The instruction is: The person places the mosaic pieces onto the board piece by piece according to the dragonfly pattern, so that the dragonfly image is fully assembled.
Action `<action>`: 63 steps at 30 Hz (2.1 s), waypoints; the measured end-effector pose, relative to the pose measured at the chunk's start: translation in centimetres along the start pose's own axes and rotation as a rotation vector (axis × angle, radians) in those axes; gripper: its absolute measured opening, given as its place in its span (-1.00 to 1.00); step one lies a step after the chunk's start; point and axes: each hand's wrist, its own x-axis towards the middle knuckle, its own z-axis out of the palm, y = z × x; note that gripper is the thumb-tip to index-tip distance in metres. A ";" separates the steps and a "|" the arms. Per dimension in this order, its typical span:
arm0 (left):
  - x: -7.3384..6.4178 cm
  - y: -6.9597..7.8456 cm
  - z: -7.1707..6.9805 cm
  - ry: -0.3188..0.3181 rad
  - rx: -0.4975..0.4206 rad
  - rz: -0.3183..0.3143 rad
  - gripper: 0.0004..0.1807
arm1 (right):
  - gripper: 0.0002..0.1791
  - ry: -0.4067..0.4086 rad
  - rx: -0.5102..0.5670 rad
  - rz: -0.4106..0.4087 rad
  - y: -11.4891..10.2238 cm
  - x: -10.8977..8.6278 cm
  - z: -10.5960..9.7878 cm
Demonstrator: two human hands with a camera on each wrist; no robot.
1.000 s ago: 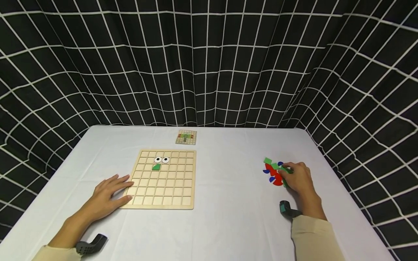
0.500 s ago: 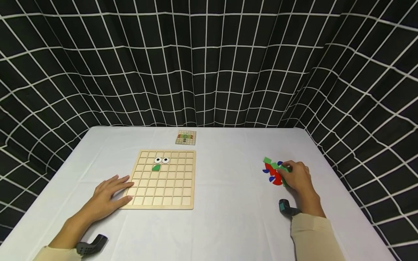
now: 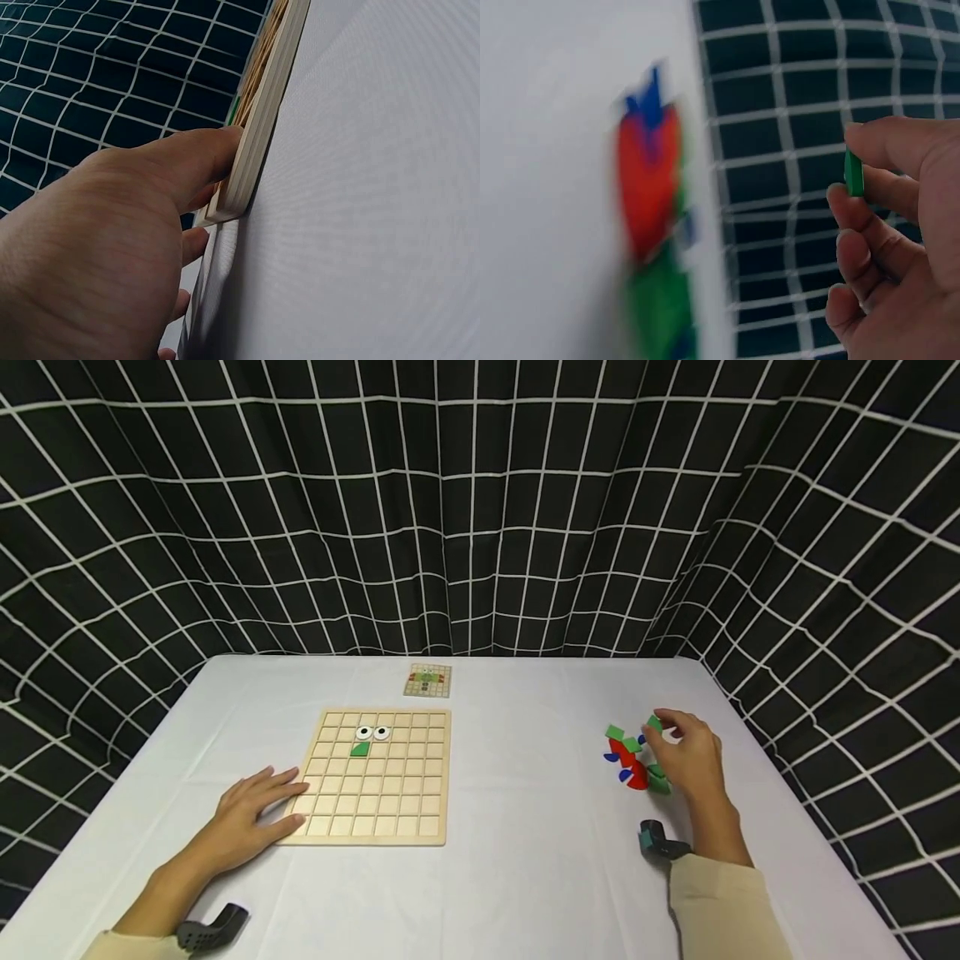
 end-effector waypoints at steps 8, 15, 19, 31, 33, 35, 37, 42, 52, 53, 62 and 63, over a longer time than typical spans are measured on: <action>0.0 0.1 0.0 -0.001 0.005 -0.003 -0.45 | -0.66 0.126 0.058 -0.275 -7.5 -2.1 -1.8; 0.0 -0.1 0.0 0.000 0.002 0.001 -0.46 | -0.66 0.173 0.211 -0.522 -12.4 -3.6 -2.2; 0.1 0.0 0.0 -0.008 0.002 0.003 -0.45 | -0.63 0.165 0.269 -0.628 -14.5 -4.2 -2.2; -0.2 -0.3 -0.1 0.004 0.008 0.000 -0.44 | -0.63 0.098 0.367 -0.722 -18.8 -5.2 0.2; -0.1 -0.3 0.1 0.001 0.012 0.003 -0.44 | -0.64 0.086 0.369 -0.713 -19.2 -5.2 0.8; -0.1 -0.3 0.1 -0.004 0.011 0.003 -0.44 | -0.66 0.073 0.363 -0.701 -19.6 -5.2 1.4; 0.0 -0.2 0.0 -0.004 0.008 0.002 -0.44 | -0.67 0.057 0.358 -0.690 -20.2 -5.2 2.0; -0.1 -0.1 -0.3 0.000 0.007 0.001 -0.45 | -0.70 0.000 0.364 -0.670 -21.7 -5.3 4.0; 0.0 -0.2 -0.1 0.001 0.005 0.007 -0.45 | -0.74 -0.101 0.391 -0.610 -23.8 -5.0 8.7; 0.1 -0.2 -0.1 0.002 0.003 0.007 -0.46 | -0.74 -0.116 0.390 -0.600 -24.0 -5.0 9.2; 0.1 -0.1 -0.1 -0.003 0.002 0.000 -0.45 | -0.68 -0.211 0.403 -0.505 -24.9 -5.0 13.5; 0.1 -0.1 0.0 -0.004 0.005 -0.002 -0.44 | -0.67 -0.217 0.404 -0.492 -24.9 -5.0 13.9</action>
